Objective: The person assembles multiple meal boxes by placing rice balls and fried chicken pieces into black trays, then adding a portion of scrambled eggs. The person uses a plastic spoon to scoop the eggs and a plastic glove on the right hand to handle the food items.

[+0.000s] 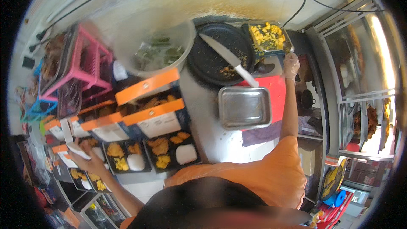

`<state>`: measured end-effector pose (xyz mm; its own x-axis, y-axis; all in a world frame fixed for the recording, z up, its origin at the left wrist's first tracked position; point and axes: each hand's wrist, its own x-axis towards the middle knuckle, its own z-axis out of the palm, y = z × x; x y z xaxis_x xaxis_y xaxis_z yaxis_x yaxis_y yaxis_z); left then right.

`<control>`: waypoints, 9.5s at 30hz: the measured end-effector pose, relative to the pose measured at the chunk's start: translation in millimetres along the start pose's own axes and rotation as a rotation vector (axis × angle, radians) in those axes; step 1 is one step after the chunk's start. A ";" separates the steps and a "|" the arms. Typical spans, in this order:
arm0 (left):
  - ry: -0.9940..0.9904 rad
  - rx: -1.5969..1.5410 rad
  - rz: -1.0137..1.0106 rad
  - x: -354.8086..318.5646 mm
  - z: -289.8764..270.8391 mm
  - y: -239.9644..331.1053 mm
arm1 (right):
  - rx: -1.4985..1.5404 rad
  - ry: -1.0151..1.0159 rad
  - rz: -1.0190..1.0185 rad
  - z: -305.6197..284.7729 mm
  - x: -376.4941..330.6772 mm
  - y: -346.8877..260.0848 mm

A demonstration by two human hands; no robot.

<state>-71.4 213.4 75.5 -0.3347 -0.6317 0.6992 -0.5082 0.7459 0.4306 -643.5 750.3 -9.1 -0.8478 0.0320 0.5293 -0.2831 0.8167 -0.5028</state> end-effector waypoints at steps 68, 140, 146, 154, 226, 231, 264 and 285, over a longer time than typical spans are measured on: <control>-1.281 -1.552 -1.546 -130.0 460.9 511.9 | -0.300 -0.780 -0.636 102.7 81.0 28.3; -0.859 -0.003 0.340 123.2 24.2 -315.6 | 0.989 -1.153 0.451 5.4 -348.5 -662.5; -0.781 -0.120 0.360 82.9 -84.3 -316.5 | 1.048 -1.284 0.562 18.6 -367.7 -699.3; -0.763 -0.221 0.032 43.4 -104.5 -302.0 | 0.806 -1.825 0.452 121.8 -449.0 -735.4; -1.112 -0.902 -0.329 -105.2 531.3 512.6 | -0.615 -0.737 -0.215 106.8 104.8 58.1; -1.177 -0.871 -0.354 -109.9 537.4 507.4 | -0.373 -0.645 -0.523 84.2 77.5 70.0; -1.091 -1.079 -0.444 -117.7 518.8 485.2 | 0.801 -0.946 0.844 67.3 55.7 34.2; -0.404 -1.005 -0.138 -15.7 75.9 150.6 | 1.107 -0.530 0.694 -29.7 -2.7 -100.5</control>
<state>-203.0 319.6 86.0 -0.6539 -0.6086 0.4494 0.2579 0.3791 0.8887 -599.5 685.3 60.4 -0.9539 -0.1846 -0.2367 0.2658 -0.1526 -0.9519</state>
